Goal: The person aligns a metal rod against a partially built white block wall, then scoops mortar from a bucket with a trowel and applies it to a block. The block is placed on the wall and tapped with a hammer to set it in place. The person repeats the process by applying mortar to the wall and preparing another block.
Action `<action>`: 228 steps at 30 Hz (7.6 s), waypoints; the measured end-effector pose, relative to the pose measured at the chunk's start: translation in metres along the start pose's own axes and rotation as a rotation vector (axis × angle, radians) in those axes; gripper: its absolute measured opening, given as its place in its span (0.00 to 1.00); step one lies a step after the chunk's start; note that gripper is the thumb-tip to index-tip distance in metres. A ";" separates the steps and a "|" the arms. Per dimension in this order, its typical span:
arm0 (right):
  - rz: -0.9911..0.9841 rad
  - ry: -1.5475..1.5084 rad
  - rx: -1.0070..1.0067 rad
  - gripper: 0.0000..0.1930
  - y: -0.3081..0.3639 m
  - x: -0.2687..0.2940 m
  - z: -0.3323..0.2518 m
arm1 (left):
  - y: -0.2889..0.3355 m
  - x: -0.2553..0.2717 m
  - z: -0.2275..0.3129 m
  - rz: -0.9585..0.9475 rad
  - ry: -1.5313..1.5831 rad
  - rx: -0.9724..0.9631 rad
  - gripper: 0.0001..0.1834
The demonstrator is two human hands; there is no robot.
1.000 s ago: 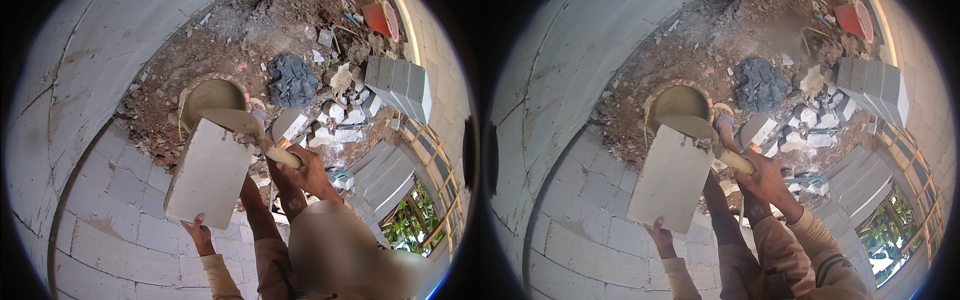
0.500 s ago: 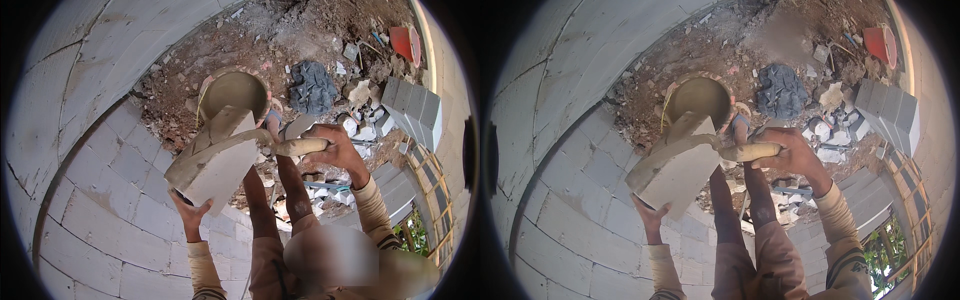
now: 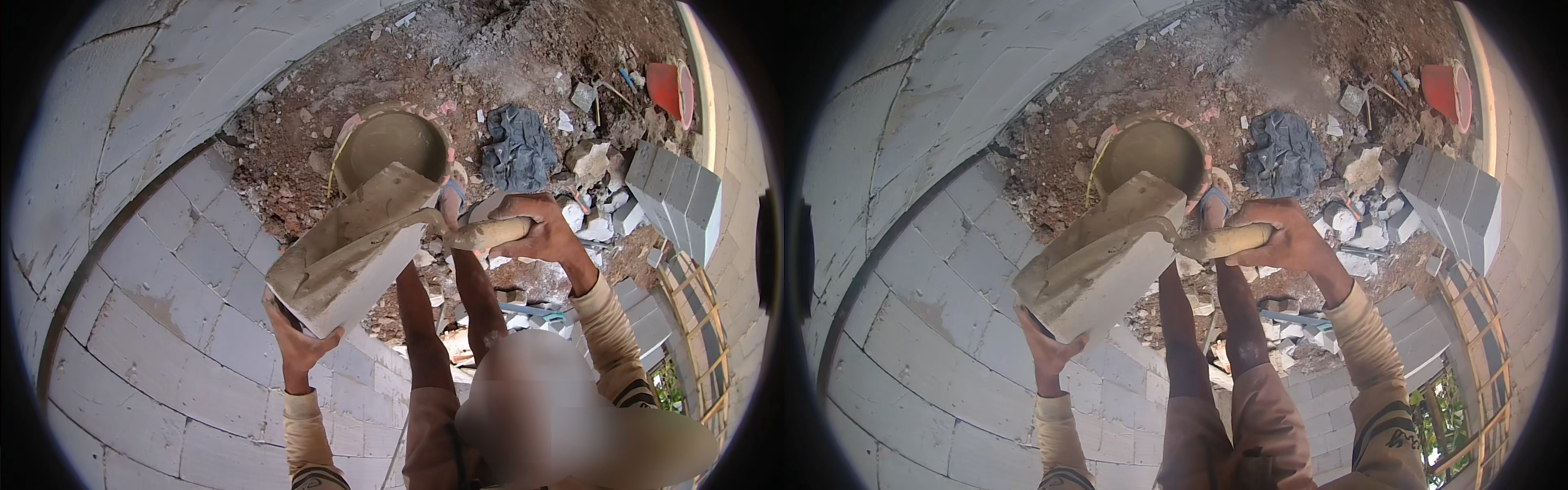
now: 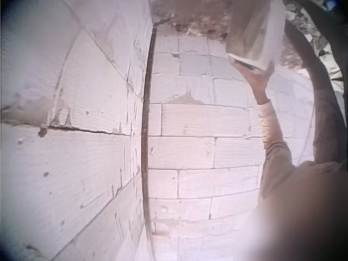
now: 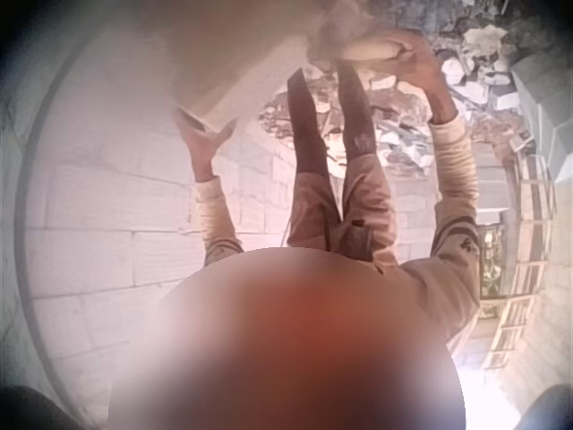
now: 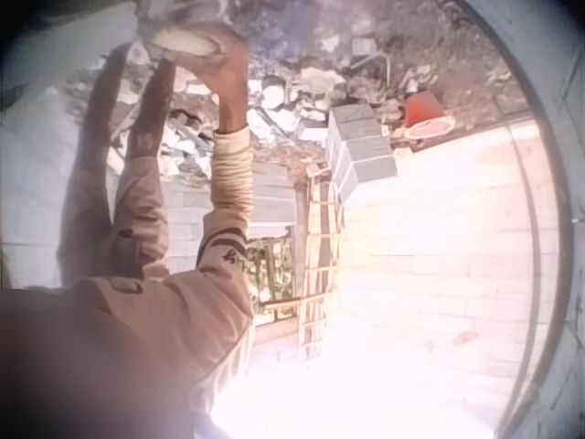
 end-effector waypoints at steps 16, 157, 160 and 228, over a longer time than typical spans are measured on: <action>0.146 0.203 -0.138 0.17 0.016 -0.004 0.045 | 0.016 0.000 -0.012 0.029 -0.003 0.013 0.66; 0.357 -0.429 -0.974 0.22 -0.029 -0.222 0.218 | 0.135 -0.003 -0.064 0.544 0.725 0.334 0.48; 0.338 -1.158 -0.715 0.31 0.007 -0.258 0.180 | 0.133 -0.009 -0.069 0.502 0.741 0.342 0.51; 0.474 -0.972 1.255 0.41 0.165 -0.098 -0.890 | 0.506 0.298 0.507 0.556 -0.259 -1.055 0.36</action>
Point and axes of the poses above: each hand's wrist, its own y-axis away from the middle knuckle, its own x-axis out of the back of the hand, z = x × y, the point moved 4 cm from there along -y, towards the middle knuckle, and after that the axes turned 6 degrees about -z, right-handed, at the moved point
